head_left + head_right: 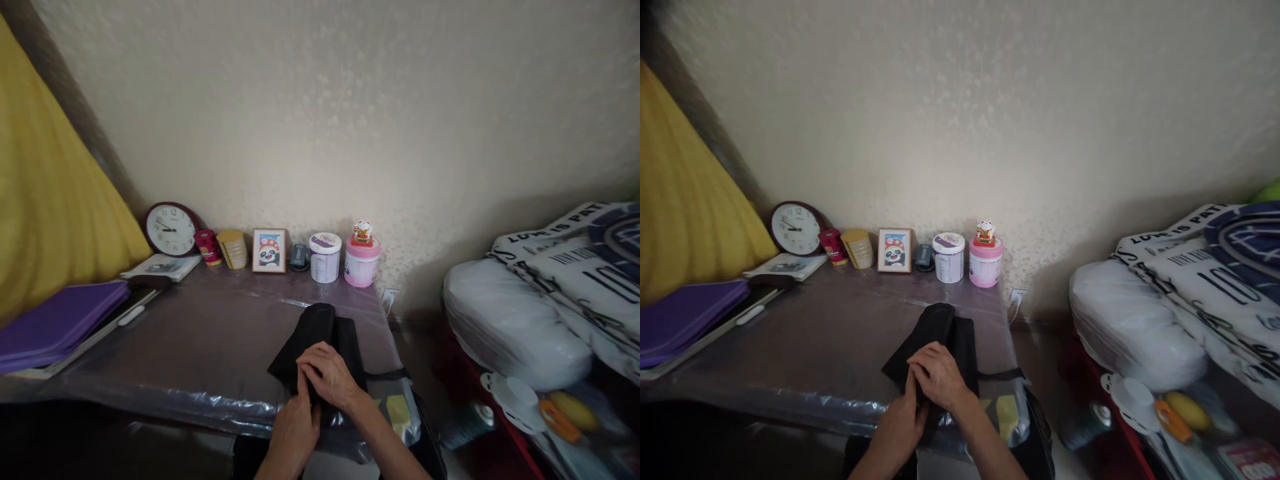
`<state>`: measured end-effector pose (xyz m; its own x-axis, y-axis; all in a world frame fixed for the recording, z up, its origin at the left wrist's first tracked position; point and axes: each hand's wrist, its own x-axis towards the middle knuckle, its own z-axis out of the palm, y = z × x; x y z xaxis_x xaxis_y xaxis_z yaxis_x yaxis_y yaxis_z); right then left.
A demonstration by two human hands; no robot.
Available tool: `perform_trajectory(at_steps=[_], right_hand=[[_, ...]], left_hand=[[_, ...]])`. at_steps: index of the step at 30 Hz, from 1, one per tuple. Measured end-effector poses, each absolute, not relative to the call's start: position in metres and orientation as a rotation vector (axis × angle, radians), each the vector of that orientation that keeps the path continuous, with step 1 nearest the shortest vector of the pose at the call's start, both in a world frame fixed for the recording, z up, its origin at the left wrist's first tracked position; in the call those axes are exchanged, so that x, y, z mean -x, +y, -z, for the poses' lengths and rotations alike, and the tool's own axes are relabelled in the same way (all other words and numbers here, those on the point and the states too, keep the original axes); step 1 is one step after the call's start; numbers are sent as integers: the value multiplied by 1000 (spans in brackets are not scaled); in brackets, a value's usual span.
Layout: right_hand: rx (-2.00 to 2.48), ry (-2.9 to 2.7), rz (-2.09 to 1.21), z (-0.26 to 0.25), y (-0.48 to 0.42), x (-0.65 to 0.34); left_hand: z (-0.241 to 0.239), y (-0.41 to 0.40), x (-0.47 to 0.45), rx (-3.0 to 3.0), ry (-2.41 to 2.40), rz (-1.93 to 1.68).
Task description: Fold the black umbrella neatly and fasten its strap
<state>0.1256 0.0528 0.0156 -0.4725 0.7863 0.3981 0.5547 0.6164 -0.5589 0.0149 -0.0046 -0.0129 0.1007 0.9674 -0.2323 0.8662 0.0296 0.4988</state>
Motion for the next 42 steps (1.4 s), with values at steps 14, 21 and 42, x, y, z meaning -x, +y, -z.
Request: perform_trajectory(at_steps=[14,21,42], right_hand=[[1276,-2256,-225,4,152,-133],[1642,-1757,-384,1,165,-171],[1692,-1424,-714,14,87,-213]], left_hand=[[16,-3,-18,-1735,1871,-226],[14,-4,-20,-1760,1879,-185],[14,-6,-10,-1749,1784,-327]])
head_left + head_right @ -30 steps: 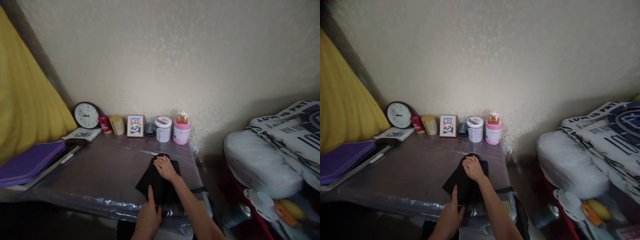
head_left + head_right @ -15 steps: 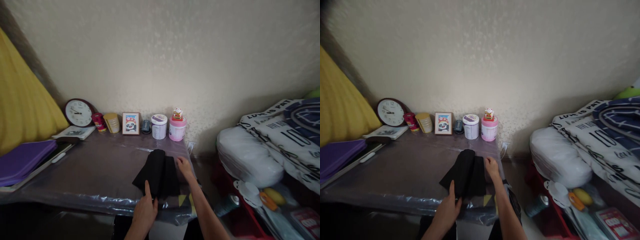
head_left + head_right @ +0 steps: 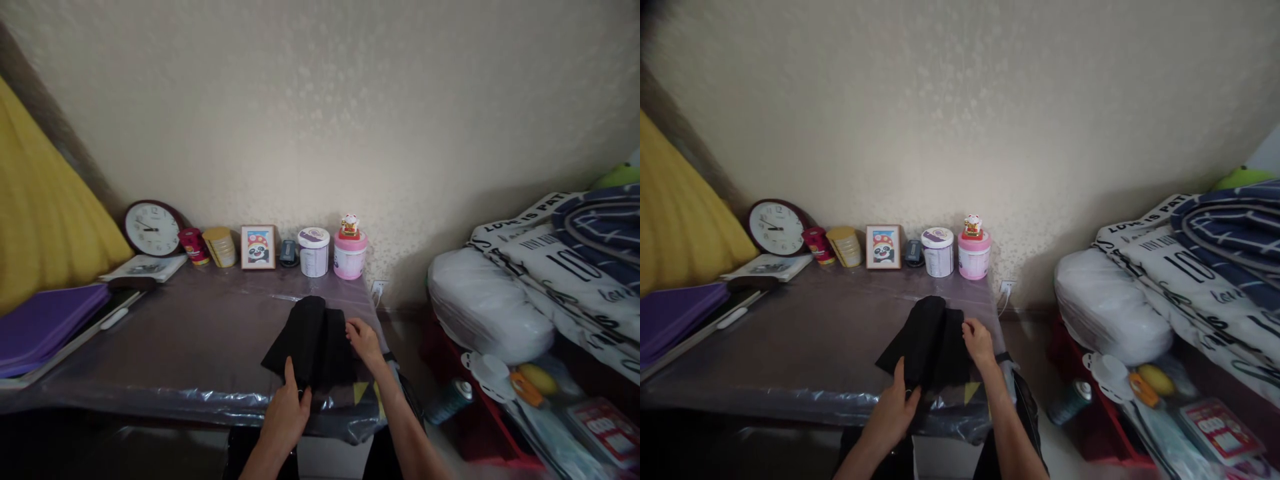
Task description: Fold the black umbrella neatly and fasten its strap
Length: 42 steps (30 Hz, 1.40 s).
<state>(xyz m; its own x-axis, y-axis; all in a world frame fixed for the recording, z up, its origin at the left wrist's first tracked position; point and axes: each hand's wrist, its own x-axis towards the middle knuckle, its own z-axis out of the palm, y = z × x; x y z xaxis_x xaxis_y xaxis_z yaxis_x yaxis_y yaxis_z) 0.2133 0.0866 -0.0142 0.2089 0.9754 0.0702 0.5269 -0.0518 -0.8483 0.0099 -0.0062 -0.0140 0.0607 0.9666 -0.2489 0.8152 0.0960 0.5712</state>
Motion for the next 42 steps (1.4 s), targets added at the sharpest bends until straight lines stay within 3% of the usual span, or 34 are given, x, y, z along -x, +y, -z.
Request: perform_trajectory(at_steps=[7,12,20,23,29,37,42], right_hand=[[1454,-2105,-388,6,70,-193],[1630,-2089,-234,11,74,-193],[1328,-2372,-526,-1,34,-197],[1435,-2256,-648,-10,26,-205],[1868,-1792,-393,-1,54,-220],[1868,-1486,-725,23,77,-220],[1878,-1421,-770,23,87,-216]], left_hand=[[4,-5,-5,-1536,1627,-448],[2,-3,-2,-1512,1654,-511],[2,-2,-1,-1468,1564,-606],[4,-2,-1,-1470,1579,-615],[2,-2,-1,-1462,1592,-569],[5,-3,0,-1464,1588,-556],[7,-3,-1,-1445,1567,-586]])
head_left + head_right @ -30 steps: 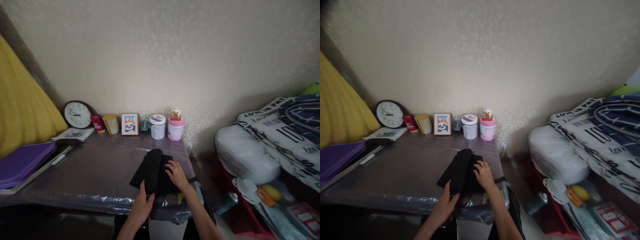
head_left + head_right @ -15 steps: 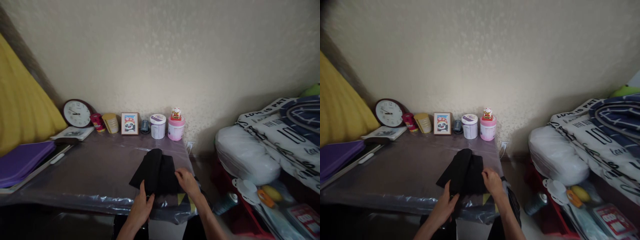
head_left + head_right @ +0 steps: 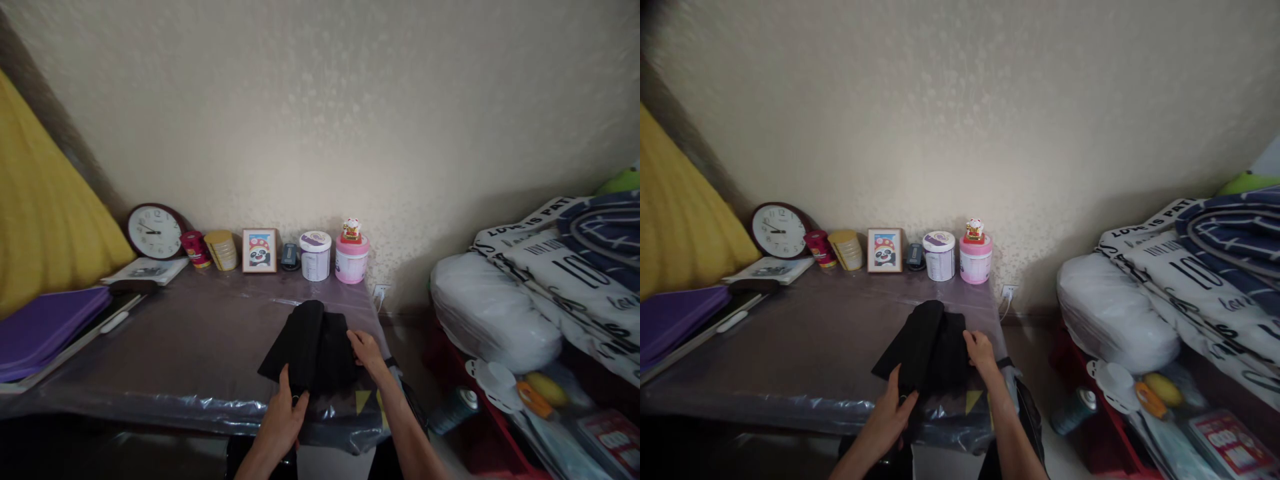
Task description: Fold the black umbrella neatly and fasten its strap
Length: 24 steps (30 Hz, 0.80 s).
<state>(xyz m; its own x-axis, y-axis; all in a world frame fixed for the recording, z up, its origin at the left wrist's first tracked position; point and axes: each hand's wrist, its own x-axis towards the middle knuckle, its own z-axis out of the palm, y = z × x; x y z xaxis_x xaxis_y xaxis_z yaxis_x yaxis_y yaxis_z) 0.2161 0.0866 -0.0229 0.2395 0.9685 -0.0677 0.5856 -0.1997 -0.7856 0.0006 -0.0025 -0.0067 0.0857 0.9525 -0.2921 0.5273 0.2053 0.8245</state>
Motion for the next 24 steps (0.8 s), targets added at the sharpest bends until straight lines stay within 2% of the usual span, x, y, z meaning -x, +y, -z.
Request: perform_trajectory(at_steps=[10,24], right_hand=[[1843,-1456,-572,36,107,-209],[1758,-1425,-574,38,103,-221]], left_hand=[[8,-4,-2,-1424,1523,-605],[10,-6,-3,-1295,1440,-687]])
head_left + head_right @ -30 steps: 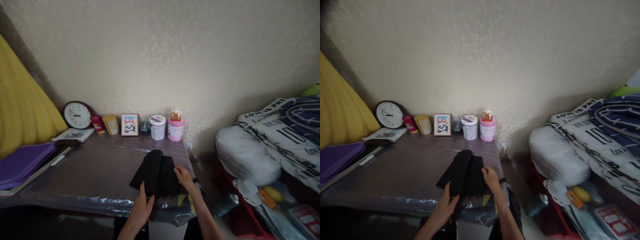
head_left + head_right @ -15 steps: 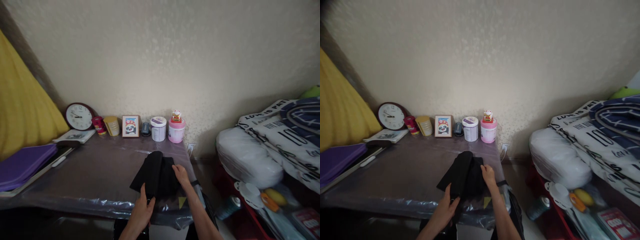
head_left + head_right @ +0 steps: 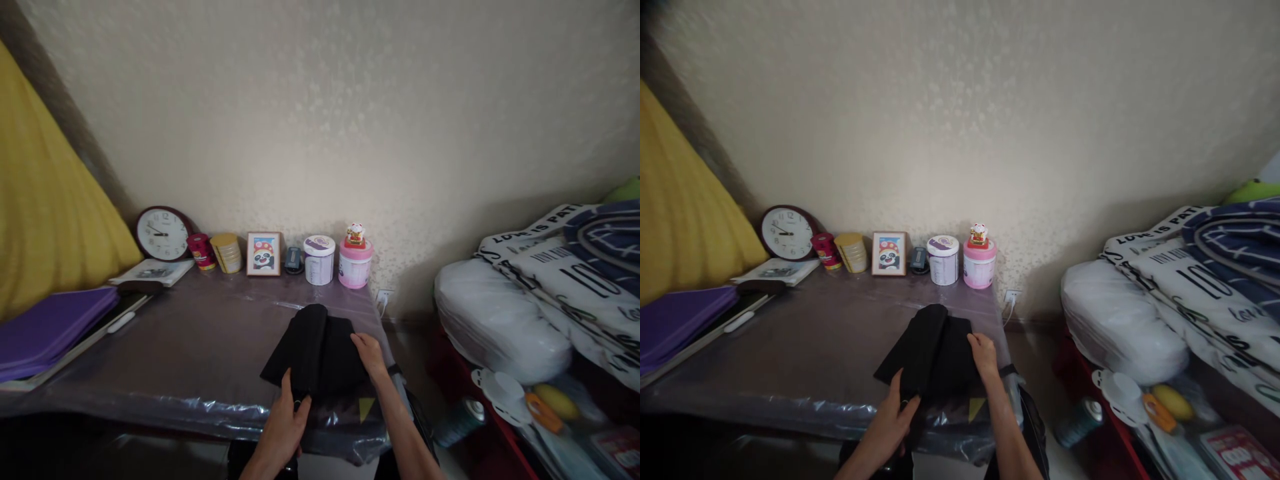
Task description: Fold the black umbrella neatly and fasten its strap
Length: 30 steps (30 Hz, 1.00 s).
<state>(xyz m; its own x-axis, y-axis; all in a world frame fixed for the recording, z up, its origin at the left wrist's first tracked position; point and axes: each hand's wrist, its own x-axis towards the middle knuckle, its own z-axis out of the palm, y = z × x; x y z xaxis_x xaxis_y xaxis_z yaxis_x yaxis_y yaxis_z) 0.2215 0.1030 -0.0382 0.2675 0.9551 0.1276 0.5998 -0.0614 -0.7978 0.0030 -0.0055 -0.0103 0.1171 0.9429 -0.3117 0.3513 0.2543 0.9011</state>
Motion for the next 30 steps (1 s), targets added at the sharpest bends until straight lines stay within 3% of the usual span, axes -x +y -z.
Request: perform_trajectory(at_steps=[19,30], right_hand=[[1517,-1422,-701,-11,112,-183],[1690,-1525,-707,-16,129,-120]], left_hand=[[15,-2,-2,-1569,1640,-531],[17,0,-7,-1704,1750,-355]])
